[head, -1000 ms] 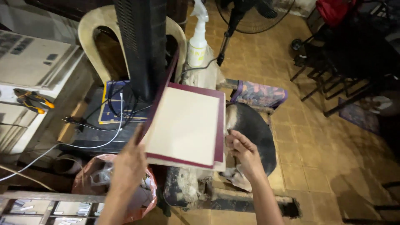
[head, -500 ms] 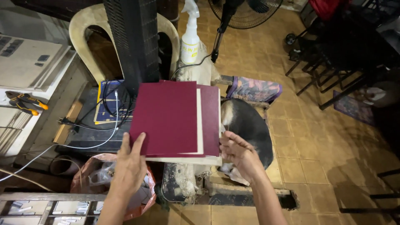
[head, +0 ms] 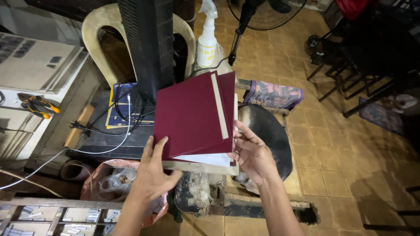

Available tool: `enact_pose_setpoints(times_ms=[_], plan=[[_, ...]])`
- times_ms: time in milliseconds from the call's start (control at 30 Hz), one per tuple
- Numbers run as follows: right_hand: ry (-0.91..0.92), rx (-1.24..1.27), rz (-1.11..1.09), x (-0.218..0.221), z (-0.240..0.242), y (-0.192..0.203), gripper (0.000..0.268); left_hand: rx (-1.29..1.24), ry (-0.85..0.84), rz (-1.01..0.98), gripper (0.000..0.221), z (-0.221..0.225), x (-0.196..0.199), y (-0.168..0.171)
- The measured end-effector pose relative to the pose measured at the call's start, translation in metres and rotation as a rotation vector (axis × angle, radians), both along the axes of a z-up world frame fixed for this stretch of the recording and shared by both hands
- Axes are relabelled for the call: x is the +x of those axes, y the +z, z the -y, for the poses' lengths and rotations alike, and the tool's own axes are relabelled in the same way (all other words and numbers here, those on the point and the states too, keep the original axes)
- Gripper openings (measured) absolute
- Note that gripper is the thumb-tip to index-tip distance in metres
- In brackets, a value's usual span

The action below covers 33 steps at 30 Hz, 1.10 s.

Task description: Selecting individual metal type characters from a sorted tray and arranging them to form text for printing.

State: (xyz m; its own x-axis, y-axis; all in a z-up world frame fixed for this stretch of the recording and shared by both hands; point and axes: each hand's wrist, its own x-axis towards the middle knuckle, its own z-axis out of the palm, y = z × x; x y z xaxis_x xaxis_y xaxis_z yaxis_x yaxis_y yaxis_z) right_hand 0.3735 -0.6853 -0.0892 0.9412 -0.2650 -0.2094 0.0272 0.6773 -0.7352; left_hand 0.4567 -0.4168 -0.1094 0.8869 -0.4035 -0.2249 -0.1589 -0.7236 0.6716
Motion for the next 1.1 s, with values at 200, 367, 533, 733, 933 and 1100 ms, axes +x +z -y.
enact_pose_setpoints(times_ms=[200,367,533,733,933,1100], plan=[[0.047,-0.115,0.021,-0.006,-0.003,0.013,0.044,0.242,0.078,0.594,0.063,0.020,0.000,-0.041],[-0.006,-0.658,-0.350,-0.018,-0.015,0.005,0.054,0.156,0.101,0.520,0.068,0.020,0.001,-0.044],[-0.023,-0.604,-0.380,-0.016,-0.019,-0.008,0.057,0.083,0.126,0.438,0.065,0.019,-0.001,-0.045],[-0.105,-0.463,-0.438,-0.004,-0.017,-0.001,0.062,-0.007,0.142,0.466,0.062,0.017,-0.002,-0.040],[-0.132,-0.512,-0.446,0.013,-0.025,0.003,0.070,-0.051,0.176,0.404,0.058,0.017,-0.004,-0.033],[0.013,-0.819,-0.614,0.028,-0.037,0.040,0.066,0.113,0.132,0.450,0.066,0.021,-0.004,-0.036]])
